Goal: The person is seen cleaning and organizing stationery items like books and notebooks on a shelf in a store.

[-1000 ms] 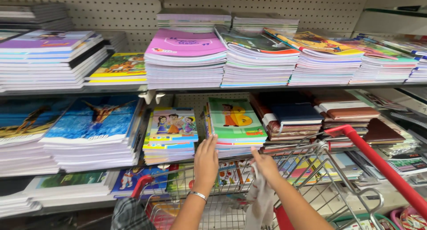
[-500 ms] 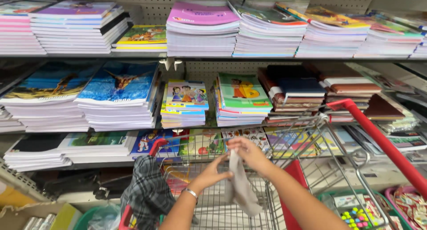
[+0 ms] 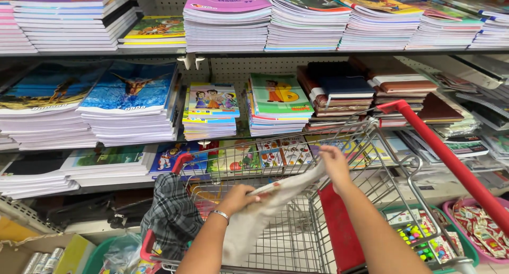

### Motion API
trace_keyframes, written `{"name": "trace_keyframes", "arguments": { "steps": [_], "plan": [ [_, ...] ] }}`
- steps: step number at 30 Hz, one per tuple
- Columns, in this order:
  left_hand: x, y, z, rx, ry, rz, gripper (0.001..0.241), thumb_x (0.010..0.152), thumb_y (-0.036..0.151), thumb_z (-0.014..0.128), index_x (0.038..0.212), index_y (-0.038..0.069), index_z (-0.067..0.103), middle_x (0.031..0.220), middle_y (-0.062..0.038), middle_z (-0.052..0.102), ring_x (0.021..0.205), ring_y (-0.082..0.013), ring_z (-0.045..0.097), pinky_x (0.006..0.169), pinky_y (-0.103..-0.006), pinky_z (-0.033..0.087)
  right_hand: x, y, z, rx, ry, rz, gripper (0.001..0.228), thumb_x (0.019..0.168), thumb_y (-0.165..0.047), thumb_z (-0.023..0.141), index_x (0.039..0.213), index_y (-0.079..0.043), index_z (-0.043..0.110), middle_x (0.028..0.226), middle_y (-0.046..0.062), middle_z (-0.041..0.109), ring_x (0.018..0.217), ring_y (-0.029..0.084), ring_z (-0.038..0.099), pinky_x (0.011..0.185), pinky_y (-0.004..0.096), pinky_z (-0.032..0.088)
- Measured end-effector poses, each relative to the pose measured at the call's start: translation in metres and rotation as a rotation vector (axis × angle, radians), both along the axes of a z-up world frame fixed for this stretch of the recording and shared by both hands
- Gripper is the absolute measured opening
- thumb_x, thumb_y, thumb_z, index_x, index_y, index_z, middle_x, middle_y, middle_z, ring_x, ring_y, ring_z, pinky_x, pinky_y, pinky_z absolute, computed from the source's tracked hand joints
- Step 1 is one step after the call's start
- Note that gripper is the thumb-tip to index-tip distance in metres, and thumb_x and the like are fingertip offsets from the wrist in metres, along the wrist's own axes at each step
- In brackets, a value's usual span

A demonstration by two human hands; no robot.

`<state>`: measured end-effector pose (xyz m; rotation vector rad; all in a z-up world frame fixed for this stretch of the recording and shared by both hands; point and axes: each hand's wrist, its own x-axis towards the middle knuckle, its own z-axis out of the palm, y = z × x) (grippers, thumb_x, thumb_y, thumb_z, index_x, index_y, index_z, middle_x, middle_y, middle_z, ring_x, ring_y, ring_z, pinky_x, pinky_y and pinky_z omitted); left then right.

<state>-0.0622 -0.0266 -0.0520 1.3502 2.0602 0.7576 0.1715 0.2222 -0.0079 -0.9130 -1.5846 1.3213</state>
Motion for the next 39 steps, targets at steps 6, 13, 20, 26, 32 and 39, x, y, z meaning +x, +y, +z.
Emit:
{"name": "trace_keyframes", "arguments": {
  "steps": [6, 13, 20, 26, 32, 39],
  "plan": [
    [-0.007, 0.03, -0.048, 0.379, -0.168, -0.046, 0.024, 0.084, 0.024, 0.083, 0.106, 0.014, 0.082, 0.095, -0.001, 0.081, 0.083, -0.0129, 0.074, 0.077, -0.0293, 0.057, -0.019, -0.041, -0.01, 0.715, -0.586, 0.569, 0.077, 0.081, -0.044, 0.085, 0.144, -0.013, 0.054, 0.134, 0.021, 0.062, 0.122, 0.04, 0.057, 0.1, 0.049, 0.044],
    [0.02, 0.038, -0.05, 0.276, -0.882, -0.059, 0.043, 0.092, 0.013, 0.073, 0.133, 0.004, 0.066, 0.114, -0.005, 0.076, 0.101, -0.013, 0.072, 0.087, -0.0295, 0.06, -0.04, -0.103, 0.013, 0.582, -0.887, 0.614, 0.056, 0.086, -0.048, 0.074, 0.131, -0.017, 0.06, 0.124, 0.012, 0.071, 0.111, 0.032, 0.071, 0.096, 0.042, 0.056],
    [0.052, 0.051, -0.079, 0.17, -0.594, -0.39, 0.056, 0.093, 0.014, 0.072, 0.145, 0.012, 0.052, 0.14, -0.004, 0.063, 0.13, -0.0182, 0.06, 0.111, -0.0342, 0.048, -0.017, -0.067, 0.001, 0.647, -1.451, 0.636, 0.046, 0.079, -0.041, 0.081, 0.121, -0.028, 0.066, 0.119, 0.003, 0.072, 0.112, 0.028, 0.069, 0.093, 0.044, 0.055],
    [0.019, 0.025, 0.014, 0.381, -0.017, -0.053, 0.046, 0.093, 0.023, 0.069, 0.137, 0.013, 0.061, 0.139, -0.012, 0.064, 0.126, -0.0302, 0.063, 0.107, -0.0402, 0.05, -0.029, -0.014, -0.04, 0.652, -1.645, 0.613, 0.034, 0.08, -0.033, 0.079, 0.11, -0.018, 0.075, 0.117, 0.008, 0.074, 0.111, 0.029, 0.071, 0.092, 0.043, 0.057],
    [-0.081, 0.008, 0.065, 0.734, 0.702, 0.304, 0.048, 0.087, 0.011, 0.063, 0.134, 0.005, 0.059, 0.146, -0.017, 0.055, 0.141, -0.0378, 0.046, 0.118, -0.0485, 0.036, -0.111, -0.088, 0.044, 0.909, -1.123, 0.525, 0.037, 0.084, -0.035, 0.075, 0.116, -0.019, 0.069, 0.122, 0.008, 0.069, 0.116, 0.03, 0.065, 0.096, 0.045, 0.052],
    [-0.155, 0.014, 0.108, 0.563, 1.014, 0.364, 0.067, 0.085, 0.014, 0.063, 0.148, 0.002, 0.044, 0.156, -0.017, 0.042, 0.15, -0.0318, 0.03, 0.12, -0.0517, 0.023, -0.233, -0.117, 0.104, 1.303, -0.788, 0.334, 0.088, 0.077, -0.018, 0.078, 0.152, -0.006, 0.034, 0.163, 0.019, 0.027, 0.152, 0.031, 0.024, 0.121, 0.045, 0.023]
  ]
}}
